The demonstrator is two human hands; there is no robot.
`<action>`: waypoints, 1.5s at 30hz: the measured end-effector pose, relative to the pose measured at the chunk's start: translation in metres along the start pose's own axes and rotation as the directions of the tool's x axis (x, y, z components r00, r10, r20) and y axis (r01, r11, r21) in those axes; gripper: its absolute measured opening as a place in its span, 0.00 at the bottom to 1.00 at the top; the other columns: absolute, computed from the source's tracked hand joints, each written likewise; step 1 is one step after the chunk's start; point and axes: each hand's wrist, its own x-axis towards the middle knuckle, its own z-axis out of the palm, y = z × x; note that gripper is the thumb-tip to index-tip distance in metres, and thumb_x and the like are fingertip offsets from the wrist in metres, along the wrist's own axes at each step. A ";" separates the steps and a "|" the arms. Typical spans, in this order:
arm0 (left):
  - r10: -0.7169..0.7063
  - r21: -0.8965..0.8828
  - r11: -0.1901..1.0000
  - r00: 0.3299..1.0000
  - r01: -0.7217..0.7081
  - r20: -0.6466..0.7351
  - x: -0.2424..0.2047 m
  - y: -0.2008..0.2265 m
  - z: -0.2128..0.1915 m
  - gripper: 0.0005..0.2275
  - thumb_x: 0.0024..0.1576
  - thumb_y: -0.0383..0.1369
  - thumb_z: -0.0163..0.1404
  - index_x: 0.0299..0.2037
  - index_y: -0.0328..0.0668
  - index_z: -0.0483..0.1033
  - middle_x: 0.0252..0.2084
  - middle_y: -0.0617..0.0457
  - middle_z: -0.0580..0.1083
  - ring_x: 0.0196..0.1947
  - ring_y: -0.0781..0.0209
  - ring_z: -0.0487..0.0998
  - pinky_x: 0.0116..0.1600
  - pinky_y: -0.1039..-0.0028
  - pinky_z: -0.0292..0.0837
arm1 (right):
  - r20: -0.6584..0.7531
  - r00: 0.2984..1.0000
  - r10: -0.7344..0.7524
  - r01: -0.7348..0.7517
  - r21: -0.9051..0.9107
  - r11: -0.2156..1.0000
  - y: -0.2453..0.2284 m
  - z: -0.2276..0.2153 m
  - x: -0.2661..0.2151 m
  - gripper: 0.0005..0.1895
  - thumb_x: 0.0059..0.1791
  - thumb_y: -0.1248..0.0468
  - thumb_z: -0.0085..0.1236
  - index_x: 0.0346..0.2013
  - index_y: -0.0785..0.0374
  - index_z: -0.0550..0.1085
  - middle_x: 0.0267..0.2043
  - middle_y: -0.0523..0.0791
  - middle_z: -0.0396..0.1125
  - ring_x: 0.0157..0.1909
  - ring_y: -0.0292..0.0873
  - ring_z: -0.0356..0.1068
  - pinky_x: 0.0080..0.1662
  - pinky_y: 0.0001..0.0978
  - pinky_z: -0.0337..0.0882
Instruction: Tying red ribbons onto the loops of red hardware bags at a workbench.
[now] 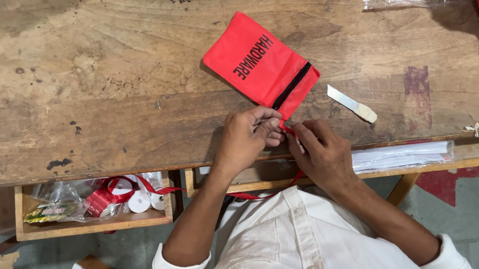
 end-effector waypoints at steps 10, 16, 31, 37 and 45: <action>0.002 0.010 1.000 1.000 -0.002 0.007 0.000 0.004 0.000 0.07 0.63 0.26 0.51 0.46 0.28 0.78 0.34 0.46 0.80 0.32 0.63 0.85 0.37 0.75 0.86 | -0.027 0.997 -0.073 0.072 -0.044 0.996 0.007 0.005 0.003 0.08 0.46 0.70 0.68 0.37 0.65 0.77 0.36 0.46 0.70 0.31 0.44 0.72 0.28 0.34 0.70; -0.017 -0.002 1.000 1.000 0.017 0.000 -0.001 0.005 0.000 0.07 0.64 0.26 0.47 0.46 0.30 0.77 0.34 0.46 0.81 0.33 0.62 0.86 0.37 0.74 0.86 | -0.033 0.993 -0.112 0.109 -0.068 0.992 0.011 0.010 0.003 0.08 0.46 0.69 0.69 0.34 0.64 0.76 0.33 0.45 0.68 0.30 0.42 0.71 0.26 0.35 0.67; 0.018 -0.011 1.000 1.000 -0.018 0.006 -0.002 0.010 -0.001 0.06 0.64 0.23 0.46 0.48 0.32 0.71 0.34 0.48 0.78 0.33 0.63 0.84 0.36 0.73 0.86 | -0.018 0.955 -0.295 0.293 -0.066 0.954 0.010 0.001 0.013 0.09 0.45 0.73 0.66 0.39 0.67 0.78 0.36 0.45 0.69 0.34 0.42 0.70 0.29 0.34 0.69; -0.040 -0.002 0.999 0.999 0.040 -0.001 -0.001 0.010 0.000 0.06 0.66 0.25 0.42 0.48 0.32 0.70 0.32 0.48 0.78 0.30 0.62 0.84 0.34 0.73 0.85 | -0.038 0.933 -0.359 0.356 -0.072 0.932 0.014 0.005 0.010 0.08 0.45 0.73 0.65 0.38 0.68 0.76 0.38 0.46 0.70 0.35 0.41 0.70 0.32 0.34 0.71; -0.026 0.021 0.999 1.000 0.026 -0.012 -0.003 0.015 -0.001 0.07 0.66 0.26 0.41 0.51 0.33 0.69 0.33 0.47 0.77 0.30 0.62 0.83 0.34 0.72 0.85 | 0.035 0.927 -0.373 0.374 -0.116 0.920 0.017 0.006 0.014 0.11 0.44 0.72 0.64 0.41 0.68 0.78 0.40 0.46 0.70 0.34 0.41 0.69 0.33 0.34 0.69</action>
